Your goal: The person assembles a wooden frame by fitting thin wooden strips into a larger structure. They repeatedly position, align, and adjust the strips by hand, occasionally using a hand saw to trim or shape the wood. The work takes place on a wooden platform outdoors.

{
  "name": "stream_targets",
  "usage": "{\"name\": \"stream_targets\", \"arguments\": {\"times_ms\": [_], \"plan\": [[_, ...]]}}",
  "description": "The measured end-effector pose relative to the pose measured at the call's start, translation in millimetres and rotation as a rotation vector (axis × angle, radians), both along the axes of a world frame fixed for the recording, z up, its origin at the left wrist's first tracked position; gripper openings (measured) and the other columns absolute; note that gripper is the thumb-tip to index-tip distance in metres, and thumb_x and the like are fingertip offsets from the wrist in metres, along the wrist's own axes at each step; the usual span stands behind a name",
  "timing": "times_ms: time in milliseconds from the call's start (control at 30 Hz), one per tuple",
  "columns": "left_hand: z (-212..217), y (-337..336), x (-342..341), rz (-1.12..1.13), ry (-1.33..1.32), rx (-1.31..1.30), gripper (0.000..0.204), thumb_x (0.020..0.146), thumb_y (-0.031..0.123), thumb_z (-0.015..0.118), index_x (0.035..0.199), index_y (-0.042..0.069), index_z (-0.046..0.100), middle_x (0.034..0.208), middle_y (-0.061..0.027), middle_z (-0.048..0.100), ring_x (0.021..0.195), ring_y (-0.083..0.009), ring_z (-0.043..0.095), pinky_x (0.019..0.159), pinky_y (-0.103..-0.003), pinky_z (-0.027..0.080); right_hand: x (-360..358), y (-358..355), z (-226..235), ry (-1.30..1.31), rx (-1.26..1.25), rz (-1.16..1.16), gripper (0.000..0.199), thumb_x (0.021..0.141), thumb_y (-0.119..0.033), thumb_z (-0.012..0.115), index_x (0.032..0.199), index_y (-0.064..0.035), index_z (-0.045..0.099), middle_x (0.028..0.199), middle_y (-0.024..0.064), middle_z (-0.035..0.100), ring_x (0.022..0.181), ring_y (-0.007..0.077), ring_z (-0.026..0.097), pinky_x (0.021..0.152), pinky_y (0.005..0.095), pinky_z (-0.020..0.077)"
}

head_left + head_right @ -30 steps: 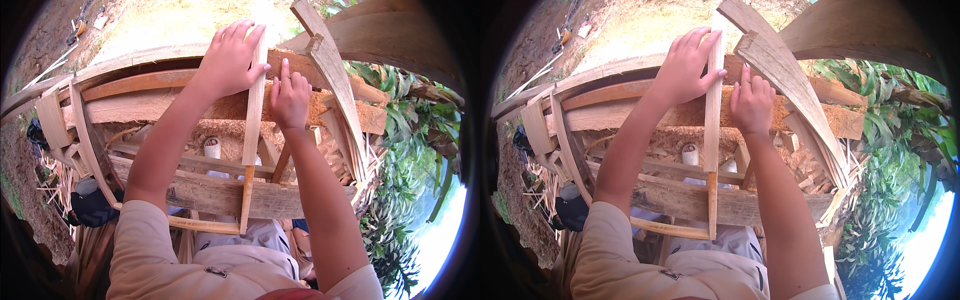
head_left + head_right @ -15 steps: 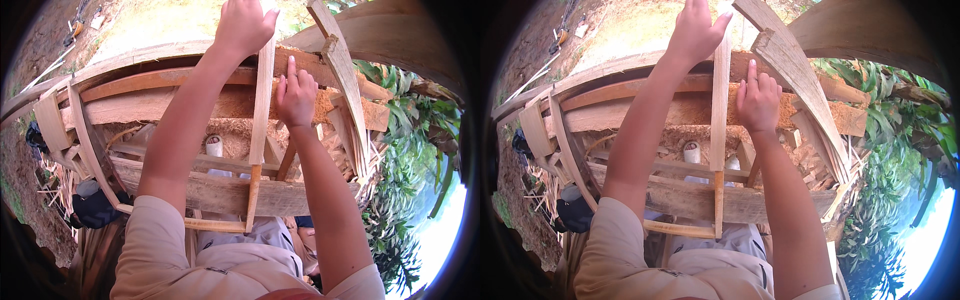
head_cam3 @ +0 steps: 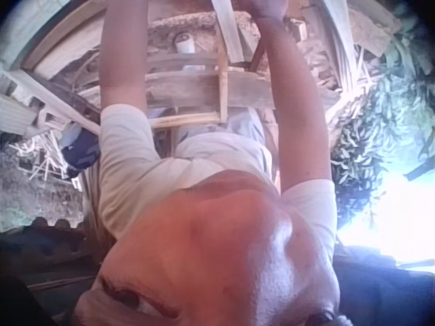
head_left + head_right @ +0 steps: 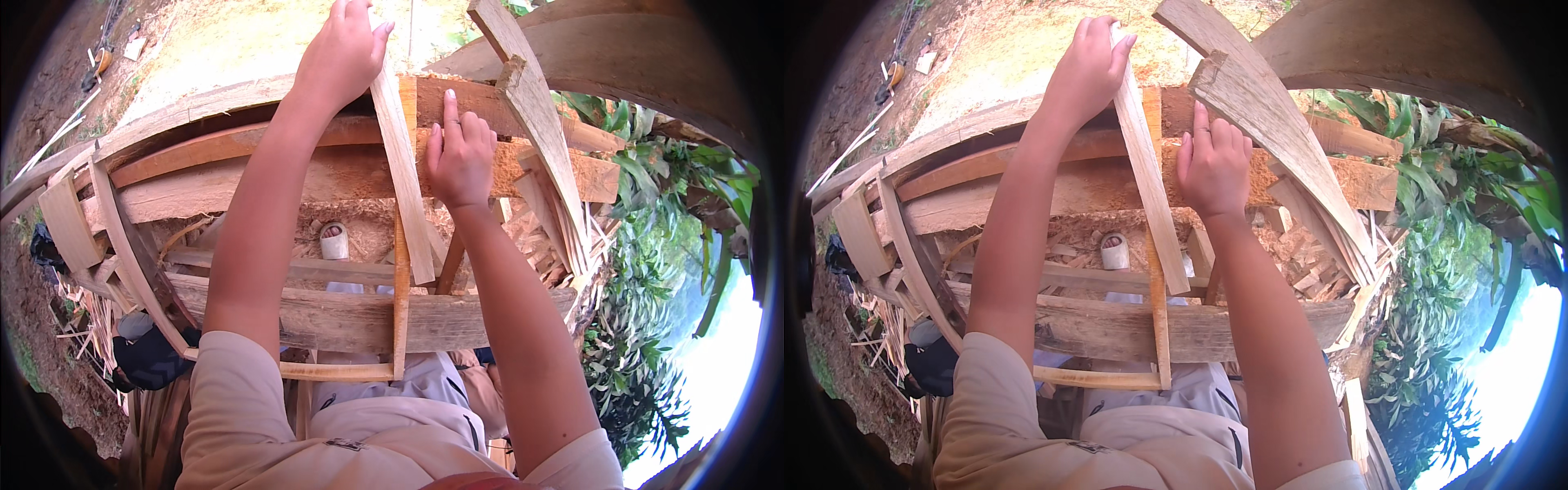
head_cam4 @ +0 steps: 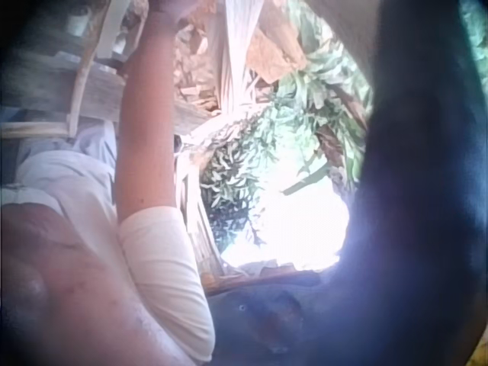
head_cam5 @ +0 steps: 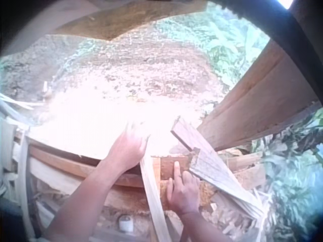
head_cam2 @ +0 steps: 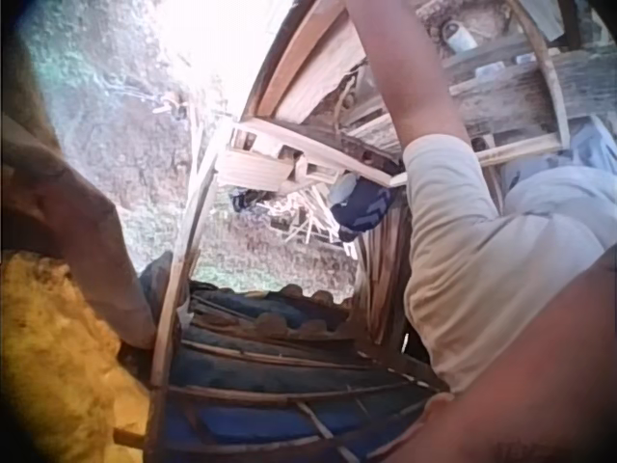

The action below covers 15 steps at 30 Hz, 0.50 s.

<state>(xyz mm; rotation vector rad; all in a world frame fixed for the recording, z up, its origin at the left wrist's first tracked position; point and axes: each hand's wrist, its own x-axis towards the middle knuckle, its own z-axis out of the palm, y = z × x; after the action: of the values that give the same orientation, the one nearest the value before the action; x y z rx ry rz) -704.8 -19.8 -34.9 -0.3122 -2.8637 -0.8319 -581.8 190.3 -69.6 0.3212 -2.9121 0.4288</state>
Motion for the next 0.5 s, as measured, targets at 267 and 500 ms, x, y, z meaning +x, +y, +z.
{"name": "stream_targets", "arguments": {"times_ms": [267,500], "plan": [[-3.7,-3.5,-4.6,-0.099,0.003,0.011,0.046,0.111,0.031,0.054,0.136,-0.008,0.053,0.131,-0.0294,0.059,0.117,-0.0453,0.063,0.103,-0.048,0.053,-0.5,-1.5,0.9,-0.011,-0.009,0.002,0.05,0.098,-0.023,0.062,0.142,0.0001,0.064,0.094,0.0094,0.056,0.093,0.0288,0.057,0.087,0.0443,0.0449],[4.2,1.5,0.2,-0.213,-0.045,0.001,0.042,0.111,0.031,0.053,0.133,-0.005,0.055,0.129,-0.0246,0.062,0.116,-0.0426,0.064,0.101,-0.047,0.053,0.1,0.0,-2.1,0.036,-0.03,0.02,0.054,0.099,-0.019,0.061,0.149,0.0005,0.057,0.092,0.0094,0.051,0.089,0.029,0.054,0.083,0.0434,0.0435]]}}
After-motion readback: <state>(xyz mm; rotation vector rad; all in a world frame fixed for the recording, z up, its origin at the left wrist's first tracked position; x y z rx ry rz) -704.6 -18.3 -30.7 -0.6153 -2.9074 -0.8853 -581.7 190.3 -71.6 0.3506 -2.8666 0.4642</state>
